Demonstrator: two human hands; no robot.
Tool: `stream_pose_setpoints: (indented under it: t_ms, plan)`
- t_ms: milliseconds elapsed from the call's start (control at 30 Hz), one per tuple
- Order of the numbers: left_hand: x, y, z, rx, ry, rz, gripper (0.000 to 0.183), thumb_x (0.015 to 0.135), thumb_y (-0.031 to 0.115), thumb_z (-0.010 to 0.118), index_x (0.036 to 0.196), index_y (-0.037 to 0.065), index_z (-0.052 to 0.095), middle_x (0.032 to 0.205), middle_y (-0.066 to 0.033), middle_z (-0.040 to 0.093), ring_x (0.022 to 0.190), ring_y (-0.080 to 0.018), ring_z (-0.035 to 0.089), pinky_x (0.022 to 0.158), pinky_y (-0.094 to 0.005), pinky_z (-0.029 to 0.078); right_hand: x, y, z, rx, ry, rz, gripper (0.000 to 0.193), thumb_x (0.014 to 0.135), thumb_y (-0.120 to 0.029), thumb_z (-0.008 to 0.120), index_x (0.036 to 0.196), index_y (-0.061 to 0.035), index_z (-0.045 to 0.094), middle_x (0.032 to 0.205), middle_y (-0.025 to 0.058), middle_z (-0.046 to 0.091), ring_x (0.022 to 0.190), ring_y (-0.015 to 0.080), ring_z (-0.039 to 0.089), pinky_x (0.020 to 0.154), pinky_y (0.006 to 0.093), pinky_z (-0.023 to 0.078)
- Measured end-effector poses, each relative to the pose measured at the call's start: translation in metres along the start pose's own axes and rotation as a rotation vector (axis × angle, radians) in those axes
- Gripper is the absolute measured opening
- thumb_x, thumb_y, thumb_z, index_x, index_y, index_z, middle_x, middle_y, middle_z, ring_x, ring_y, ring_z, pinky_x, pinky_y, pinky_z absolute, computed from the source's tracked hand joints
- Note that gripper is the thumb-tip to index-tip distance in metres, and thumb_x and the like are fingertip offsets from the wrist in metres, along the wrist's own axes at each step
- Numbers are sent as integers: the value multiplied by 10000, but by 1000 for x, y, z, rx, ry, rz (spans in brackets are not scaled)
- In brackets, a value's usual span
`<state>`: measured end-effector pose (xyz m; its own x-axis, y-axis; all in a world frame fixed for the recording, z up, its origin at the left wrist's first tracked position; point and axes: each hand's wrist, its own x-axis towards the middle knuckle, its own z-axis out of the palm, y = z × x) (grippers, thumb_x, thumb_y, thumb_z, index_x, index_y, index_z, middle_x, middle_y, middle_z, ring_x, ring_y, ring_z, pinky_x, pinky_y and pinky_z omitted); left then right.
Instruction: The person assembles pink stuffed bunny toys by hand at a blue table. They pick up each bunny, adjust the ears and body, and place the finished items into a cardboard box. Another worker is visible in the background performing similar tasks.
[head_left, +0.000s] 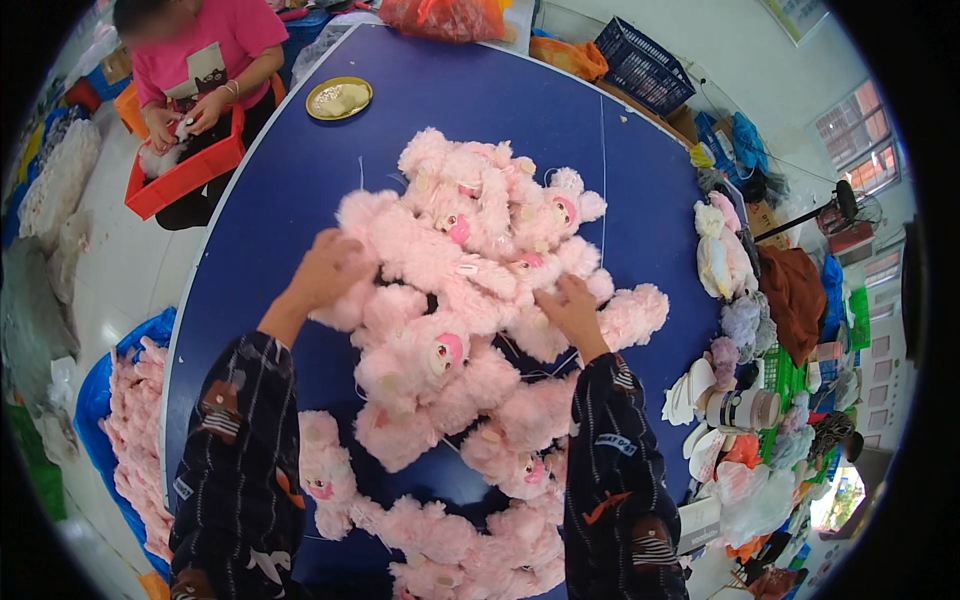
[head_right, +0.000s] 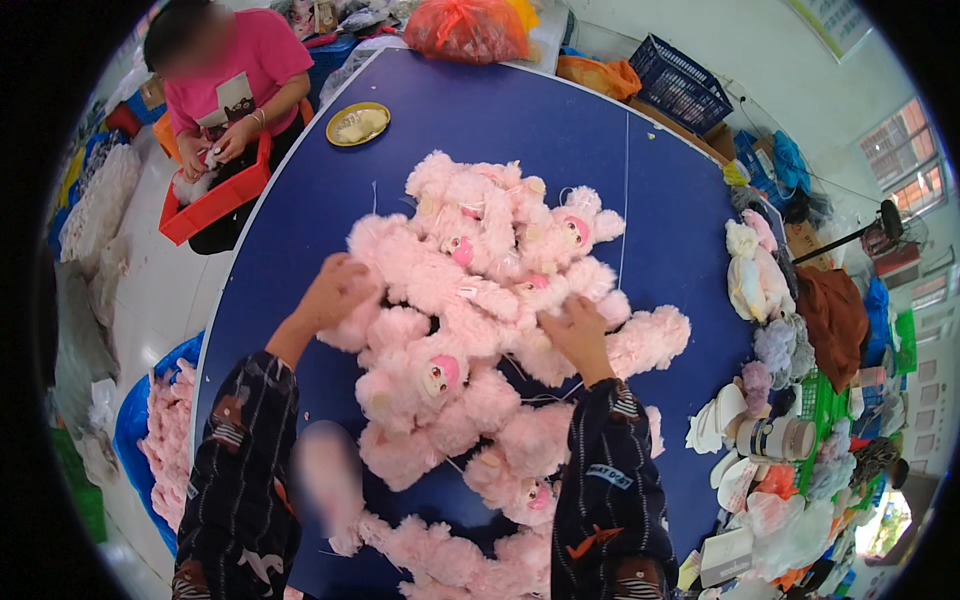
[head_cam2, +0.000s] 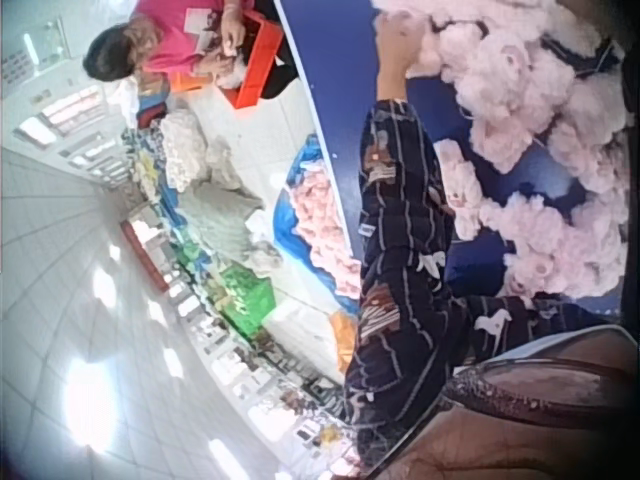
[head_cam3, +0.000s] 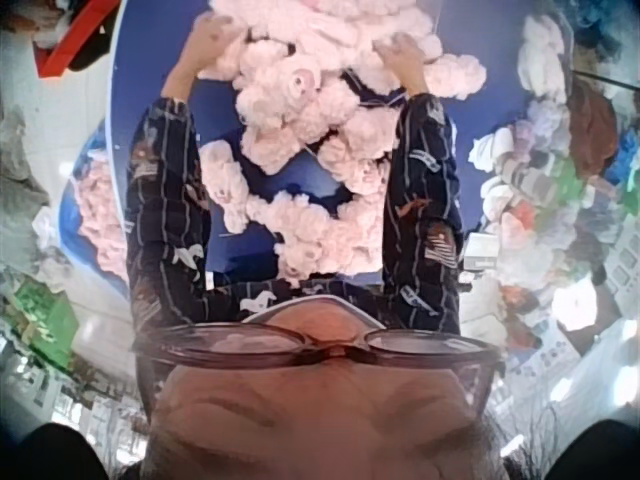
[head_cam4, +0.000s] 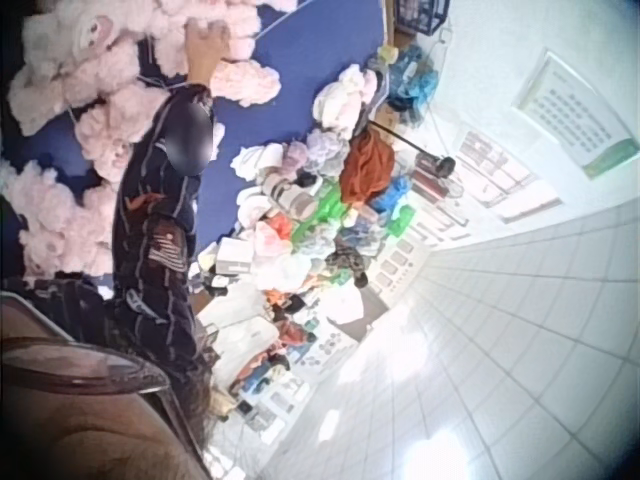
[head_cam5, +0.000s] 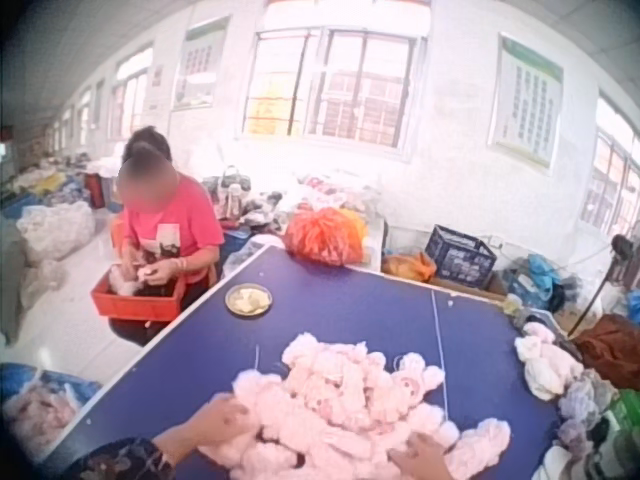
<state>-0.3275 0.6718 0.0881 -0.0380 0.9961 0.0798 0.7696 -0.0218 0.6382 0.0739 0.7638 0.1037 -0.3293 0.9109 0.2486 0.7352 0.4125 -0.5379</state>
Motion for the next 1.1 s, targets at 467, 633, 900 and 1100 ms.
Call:
stream_pose_setpoints:
  t_ms: [467,633,900,1100]
  plan:
    - [-96,34,-11,-532,-215,-344,332,765,137,635,1064,17,555,1064,-126,510,1004,-222,487,833,-313,412,47,-57,-79,-244,-1091,244,503,747,-195,624,1204,-47,476,1039,159,589,1024,251,538,937,316,357]
    - [-89,19,26,189,366,19,352,705,111,646,1021,3,534,1110,-156,484,1031,-337,452,903,-405,367,109,-85,-21,-210,-125,-357,758,642,-360,709,1250,-34,396,1161,191,479,1058,373,458,870,391,392]
    - [-89,19,25,169,360,3,305,717,100,621,995,3,542,1077,-143,506,1001,-329,470,883,-402,373,107,-106,81,-225,-368,18,782,650,-394,684,1260,-68,320,1078,234,529,958,374,547,779,447,441]
    - [-84,17,25,165,377,-4,287,722,77,607,992,4,539,1062,-134,514,989,-320,474,878,-384,380,78,-92,87,64,-410,35,466,677,-270,634,1034,-30,453,849,241,601,822,413,573,719,465,452]
